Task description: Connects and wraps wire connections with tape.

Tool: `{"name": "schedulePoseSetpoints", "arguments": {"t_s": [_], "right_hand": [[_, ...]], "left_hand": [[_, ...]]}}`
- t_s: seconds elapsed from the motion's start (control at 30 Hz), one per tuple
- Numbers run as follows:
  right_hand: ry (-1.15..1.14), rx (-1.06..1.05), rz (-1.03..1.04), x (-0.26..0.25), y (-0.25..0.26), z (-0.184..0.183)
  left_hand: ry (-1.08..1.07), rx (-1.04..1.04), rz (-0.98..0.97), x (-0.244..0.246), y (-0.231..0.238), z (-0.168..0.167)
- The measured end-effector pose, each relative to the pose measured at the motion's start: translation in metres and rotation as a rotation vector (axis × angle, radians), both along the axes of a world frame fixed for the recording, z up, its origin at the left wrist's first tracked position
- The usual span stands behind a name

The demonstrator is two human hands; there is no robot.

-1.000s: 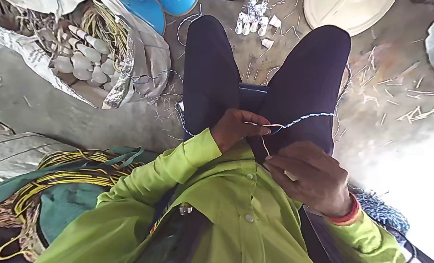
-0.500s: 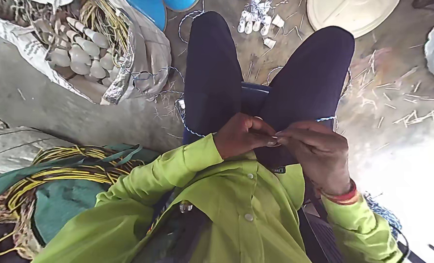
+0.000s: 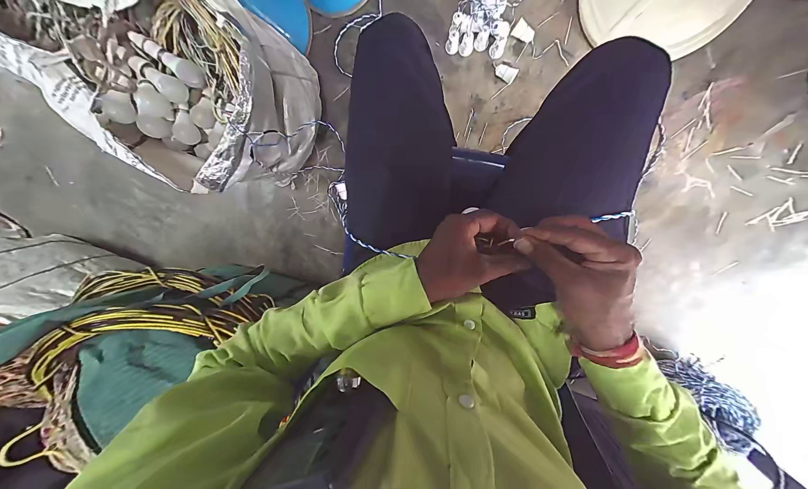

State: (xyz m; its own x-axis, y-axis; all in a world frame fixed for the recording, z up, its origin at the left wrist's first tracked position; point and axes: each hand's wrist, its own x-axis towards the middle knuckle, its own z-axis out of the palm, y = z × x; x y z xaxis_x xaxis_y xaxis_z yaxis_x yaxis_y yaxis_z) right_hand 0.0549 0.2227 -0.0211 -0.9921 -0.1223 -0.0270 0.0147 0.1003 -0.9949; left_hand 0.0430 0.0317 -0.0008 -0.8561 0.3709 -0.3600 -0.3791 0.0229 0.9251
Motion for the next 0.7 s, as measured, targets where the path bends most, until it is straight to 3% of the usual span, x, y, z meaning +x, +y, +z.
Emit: {"name": "schedulePoseSetpoints", "arguments": {"t_s": [0.17, 0.33, 0.7], "right_hand": [[-0.106, -0.061, -0.035, 0.003, 0.0, 0.002], [-0.143, -0.085, -0.024, 0.002, 0.001, 0.002], [-0.189, -0.028, 0.025, 0.001, 0.008, 0.003]], "left_hand": [[0.268, -0.164, 0.058, 0.002, 0.011, -0.011], [0.374, -0.276, 0.056, 0.002, 0.015, -0.011], [0.124, -0.081, -0.095, 0.001, -0.003, -0.003]]}}
